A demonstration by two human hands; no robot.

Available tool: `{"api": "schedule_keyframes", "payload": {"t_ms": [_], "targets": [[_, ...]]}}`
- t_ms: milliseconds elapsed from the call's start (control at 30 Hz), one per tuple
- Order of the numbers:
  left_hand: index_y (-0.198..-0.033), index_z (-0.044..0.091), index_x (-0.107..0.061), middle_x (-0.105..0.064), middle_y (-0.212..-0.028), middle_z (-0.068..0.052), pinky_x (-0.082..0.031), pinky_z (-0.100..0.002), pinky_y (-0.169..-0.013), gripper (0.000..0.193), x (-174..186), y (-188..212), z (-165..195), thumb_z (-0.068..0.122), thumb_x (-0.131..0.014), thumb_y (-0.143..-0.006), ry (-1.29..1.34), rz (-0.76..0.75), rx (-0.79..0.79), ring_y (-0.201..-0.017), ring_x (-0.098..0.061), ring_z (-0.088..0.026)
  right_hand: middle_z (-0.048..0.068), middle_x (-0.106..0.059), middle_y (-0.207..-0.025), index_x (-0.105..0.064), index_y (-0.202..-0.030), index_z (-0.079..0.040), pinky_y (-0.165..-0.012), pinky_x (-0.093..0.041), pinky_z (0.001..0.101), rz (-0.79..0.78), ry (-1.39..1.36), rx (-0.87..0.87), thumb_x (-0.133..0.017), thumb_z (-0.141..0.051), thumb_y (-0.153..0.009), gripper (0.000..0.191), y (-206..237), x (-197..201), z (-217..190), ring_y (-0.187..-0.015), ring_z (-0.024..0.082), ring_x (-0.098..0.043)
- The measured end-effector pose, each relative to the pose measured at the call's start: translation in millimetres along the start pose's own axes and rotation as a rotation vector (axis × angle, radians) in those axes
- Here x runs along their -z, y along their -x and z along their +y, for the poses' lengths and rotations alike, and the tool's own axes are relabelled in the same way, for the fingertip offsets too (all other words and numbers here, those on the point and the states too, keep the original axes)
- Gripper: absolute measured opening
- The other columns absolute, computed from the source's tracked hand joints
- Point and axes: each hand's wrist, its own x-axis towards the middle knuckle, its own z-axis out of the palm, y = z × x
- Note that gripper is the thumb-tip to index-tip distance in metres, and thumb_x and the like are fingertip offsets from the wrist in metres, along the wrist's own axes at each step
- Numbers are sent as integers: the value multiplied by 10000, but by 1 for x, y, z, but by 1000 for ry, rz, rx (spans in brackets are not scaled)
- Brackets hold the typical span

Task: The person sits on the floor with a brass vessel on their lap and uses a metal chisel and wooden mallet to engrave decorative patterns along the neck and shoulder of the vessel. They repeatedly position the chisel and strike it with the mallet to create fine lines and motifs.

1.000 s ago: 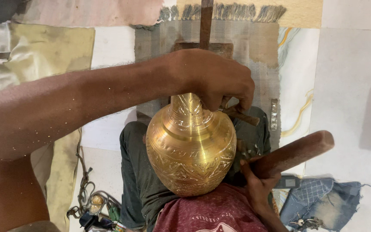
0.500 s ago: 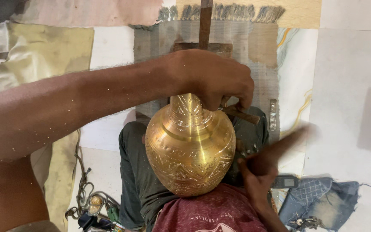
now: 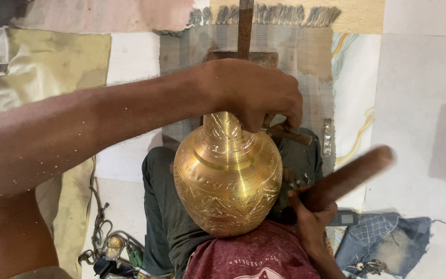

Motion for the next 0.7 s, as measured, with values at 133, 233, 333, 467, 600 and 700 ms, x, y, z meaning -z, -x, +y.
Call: {"api": "schedule_keyframes", "payload": {"t_ms": [133,233,333,467,600,700], "targets": [[-1087,84,-757,-745,-979,-77,-567,-437,-745,436,-1,-1,1,-12,-745,-662,-32,40,-19,-957,-687,-269,82,-693,-755,-691,-889,-31,-562,-510,310,-105,96,60,-787,-39,-796,134,-6,-1,-4,-624,159,-633],[-1094,85,-751,-736,-998,-82,-564,-436,-764,437,1,0,3,-9,-742,-668,-38,3,59,-959,-692,-258,54,-697,-750,-685,-881,-43,-563,-542,299,-69,25,98,-776,-43,-793,127,-7,0,-9,-613,140,-653],[-1067,95,-764,-745,-982,-66,-560,-435,-797,415,1,-1,5,-20,-737,-669,-79,-18,78,-978,-686,-255,70,-664,-729,-682,-882,-29,-555,-486,297,-103,131,29,-775,-30,-793,129,-5,2,-11,-608,144,-598],[-1041,115,-775,-760,-918,-49,-560,-435,-816,397,1,0,6,-17,-744,-668,-100,2,37,-1004,-672,-259,96,-672,-733,-682,-886,-24,-551,-502,301,-86,115,12,-785,-46,-795,138,-1,3,-7,-600,159,-618],[-1111,104,-757,-750,-985,-60,-567,-446,-786,450,2,-1,5,-14,-747,-677,-82,34,-28,-1004,-673,-277,70,-726,-737,-709,-830,-33,-524,-572,291,-7,76,-11,-781,-54,-769,97,-2,1,1,-562,151,-675],[-1153,133,-744,-749,-1009,-46,-580,-420,-783,449,3,-1,7,-5,-730,-726,-70,-46,92,-1017,-693,-238,80,-706,-756,-683,-829,-13,-538,-535,284,-1,111,2,-807,-22,-743,151,-5,0,2,-599,142,-643]]}}
